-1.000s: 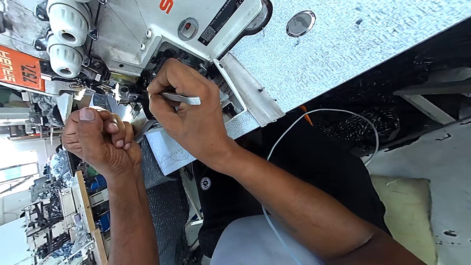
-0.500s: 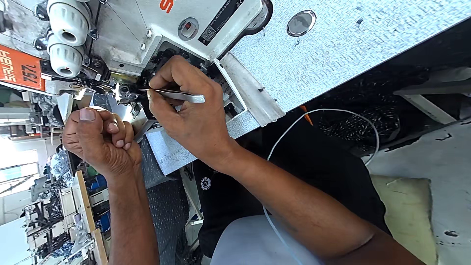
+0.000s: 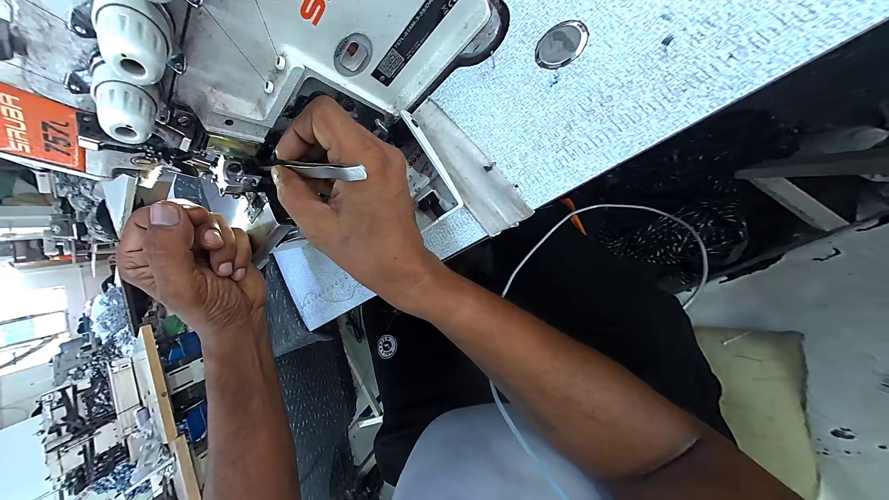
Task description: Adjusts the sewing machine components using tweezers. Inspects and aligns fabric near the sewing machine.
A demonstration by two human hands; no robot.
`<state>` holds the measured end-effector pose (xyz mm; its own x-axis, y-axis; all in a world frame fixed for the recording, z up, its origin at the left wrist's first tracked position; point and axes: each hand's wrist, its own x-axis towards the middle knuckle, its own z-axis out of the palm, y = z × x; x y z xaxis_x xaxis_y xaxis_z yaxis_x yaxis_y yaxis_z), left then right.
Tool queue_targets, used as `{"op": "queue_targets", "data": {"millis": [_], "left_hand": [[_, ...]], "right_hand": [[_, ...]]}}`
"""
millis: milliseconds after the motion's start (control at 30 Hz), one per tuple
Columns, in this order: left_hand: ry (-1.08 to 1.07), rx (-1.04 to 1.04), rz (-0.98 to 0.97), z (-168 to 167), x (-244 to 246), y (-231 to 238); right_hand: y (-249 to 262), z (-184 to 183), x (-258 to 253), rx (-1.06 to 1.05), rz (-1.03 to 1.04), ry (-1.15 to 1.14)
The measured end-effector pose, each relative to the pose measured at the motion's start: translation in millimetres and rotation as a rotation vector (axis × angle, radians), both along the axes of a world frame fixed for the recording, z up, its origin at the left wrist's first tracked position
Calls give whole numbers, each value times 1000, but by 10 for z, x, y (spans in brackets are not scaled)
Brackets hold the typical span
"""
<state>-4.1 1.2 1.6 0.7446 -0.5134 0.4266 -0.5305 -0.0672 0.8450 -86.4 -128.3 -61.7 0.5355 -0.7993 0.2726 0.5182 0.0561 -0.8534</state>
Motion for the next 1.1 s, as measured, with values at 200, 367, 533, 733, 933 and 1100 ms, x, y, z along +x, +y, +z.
{"op": "queue_targets", "data": {"millis": [200,367,533,733,933,1100], "left_hand": [[5,-7,-10,4,-2,6],[25,-44,-54,-6,12,33],[40,-64,-134,-15,73,97],[256,171,7,143,-519,122],[865,-2,-162,7,-789,20],[629,12,-201,-162,-863,52]], "right_hand": [[-10,10,-10,95,31,-55],[-26,66,-132,216,-24,-176],[-90,176,-386,279,-22,-318],[-130,135,-805,299,155,-343],[44,-70,-1075,195,263,-219],[117,-146,-1232,82,286,-127]]}}
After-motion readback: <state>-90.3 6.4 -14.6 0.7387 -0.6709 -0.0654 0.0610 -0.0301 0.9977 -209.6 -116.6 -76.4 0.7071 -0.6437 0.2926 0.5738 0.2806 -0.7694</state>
